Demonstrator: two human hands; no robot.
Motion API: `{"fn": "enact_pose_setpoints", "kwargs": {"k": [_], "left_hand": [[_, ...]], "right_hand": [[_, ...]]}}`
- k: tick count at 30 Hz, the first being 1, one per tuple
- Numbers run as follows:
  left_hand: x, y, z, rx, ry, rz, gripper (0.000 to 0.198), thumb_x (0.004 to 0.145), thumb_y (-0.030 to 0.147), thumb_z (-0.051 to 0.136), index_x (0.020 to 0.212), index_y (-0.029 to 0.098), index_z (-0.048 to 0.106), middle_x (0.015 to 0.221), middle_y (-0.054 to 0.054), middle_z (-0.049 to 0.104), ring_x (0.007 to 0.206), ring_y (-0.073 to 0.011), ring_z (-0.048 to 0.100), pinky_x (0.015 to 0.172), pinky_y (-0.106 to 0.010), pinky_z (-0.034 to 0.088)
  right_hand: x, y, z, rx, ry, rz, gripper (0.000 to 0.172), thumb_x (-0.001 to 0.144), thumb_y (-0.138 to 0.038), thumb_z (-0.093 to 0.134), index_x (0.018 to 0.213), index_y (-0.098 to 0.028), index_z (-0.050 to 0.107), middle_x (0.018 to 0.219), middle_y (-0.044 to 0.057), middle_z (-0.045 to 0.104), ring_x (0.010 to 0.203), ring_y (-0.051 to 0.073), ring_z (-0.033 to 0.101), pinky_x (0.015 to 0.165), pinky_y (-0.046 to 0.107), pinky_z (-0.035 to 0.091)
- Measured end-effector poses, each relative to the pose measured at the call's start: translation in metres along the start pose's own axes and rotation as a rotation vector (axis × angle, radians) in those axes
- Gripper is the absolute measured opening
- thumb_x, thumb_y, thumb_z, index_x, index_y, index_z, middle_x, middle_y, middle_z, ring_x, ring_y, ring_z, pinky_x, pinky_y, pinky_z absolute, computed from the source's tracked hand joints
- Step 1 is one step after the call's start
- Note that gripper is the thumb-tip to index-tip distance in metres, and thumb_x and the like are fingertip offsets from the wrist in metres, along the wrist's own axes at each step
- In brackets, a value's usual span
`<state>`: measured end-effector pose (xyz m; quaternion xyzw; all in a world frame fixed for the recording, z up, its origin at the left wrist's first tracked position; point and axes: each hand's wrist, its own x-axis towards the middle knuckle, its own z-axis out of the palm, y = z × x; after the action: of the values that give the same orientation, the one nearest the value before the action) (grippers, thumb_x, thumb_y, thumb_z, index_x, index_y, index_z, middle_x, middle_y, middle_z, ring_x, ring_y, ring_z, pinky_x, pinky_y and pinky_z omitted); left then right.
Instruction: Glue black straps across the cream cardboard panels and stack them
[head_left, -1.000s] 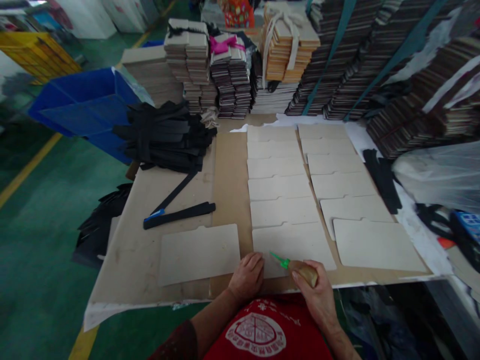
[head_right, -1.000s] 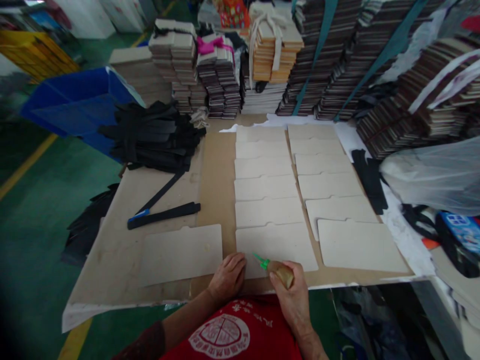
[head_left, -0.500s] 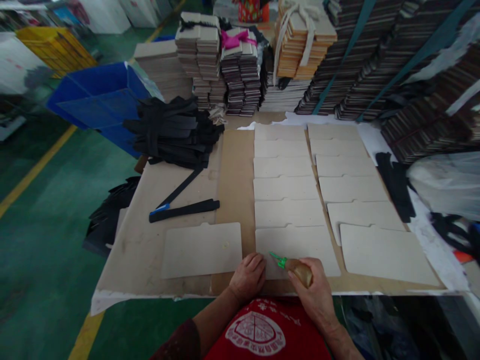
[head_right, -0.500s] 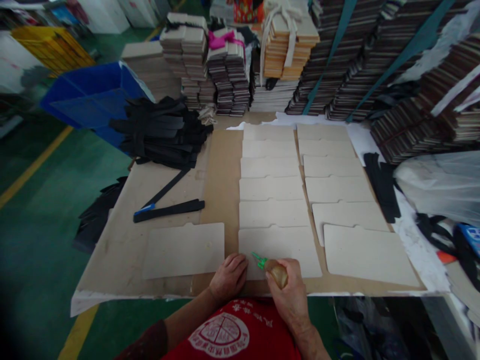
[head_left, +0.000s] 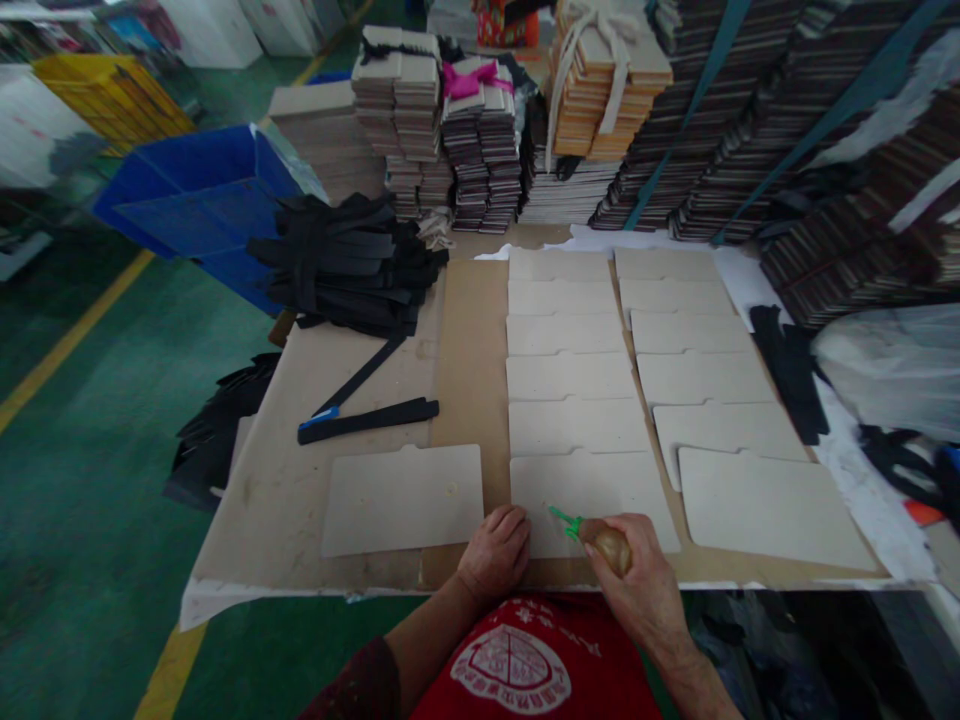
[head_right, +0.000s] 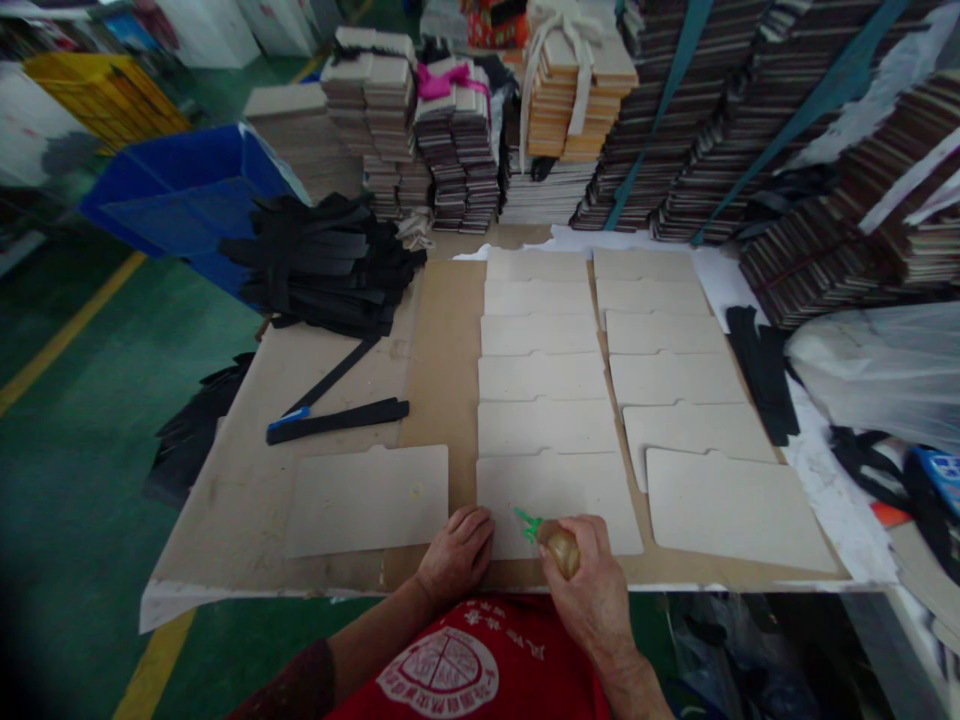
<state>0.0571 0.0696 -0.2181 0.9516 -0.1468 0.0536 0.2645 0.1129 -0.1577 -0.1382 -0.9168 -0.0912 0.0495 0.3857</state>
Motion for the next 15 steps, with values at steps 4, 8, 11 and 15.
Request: {"fn": "enact_pose_setpoints", "kwargs": {"k": [4,8,11,15], "left_hand": [[0.000,0.000,0.000,0.001,0.008,0.007,0.028,0.087,0.016,0.054,0.114,0.013,0.061,0.118,-0.011,0.062,0.112,-0.0264,0.052,0.102,-0.043,0.051],[0.001,0.000,-0.001,-0.012,0.015,0.009,0.026,0.087,0.014,0.054,0.112,0.012,0.061,0.117,-0.012,0.062,0.112,-0.0263,0.052,0.102,-0.042,0.051],[0.001,0.001,-0.004,-0.032,0.024,0.005,0.026,0.088,0.014,0.052,0.112,0.013,0.060,0.116,-0.011,0.062,0.111,-0.0245,0.052,0.102,-0.041,0.050],[0.006,0.004,-0.012,-0.060,0.053,-0.025,0.019,0.091,0.013,0.048,0.104,0.016,0.061,0.110,-0.011,0.062,0.105,-0.0214,0.055,0.097,-0.038,0.052]], "right_hand": [[-0.003,-0.006,0.007,0.059,-0.022,0.039,0.027,0.082,-0.037,0.061,0.104,-0.023,0.056,0.106,0.006,0.055,0.098,0.023,0.055,0.087,0.038,0.049],[-0.004,-0.011,0.022,0.281,0.054,0.235,0.038,0.075,-0.044,0.070,0.103,-0.021,0.058,0.100,0.005,0.060,0.094,0.024,0.058,0.087,0.041,0.048],[-0.001,-0.005,0.023,0.750,0.213,0.611,0.053,0.067,-0.049,0.077,0.107,-0.023,0.054,0.094,0.003,0.064,0.082,0.022,0.062,0.073,0.036,0.051],[0.002,0.023,-0.007,1.134,0.447,0.849,0.056,0.059,-0.042,0.084,0.102,-0.023,0.055,0.095,0.001,0.065,0.072,0.017,0.063,0.059,0.027,0.049]]}}
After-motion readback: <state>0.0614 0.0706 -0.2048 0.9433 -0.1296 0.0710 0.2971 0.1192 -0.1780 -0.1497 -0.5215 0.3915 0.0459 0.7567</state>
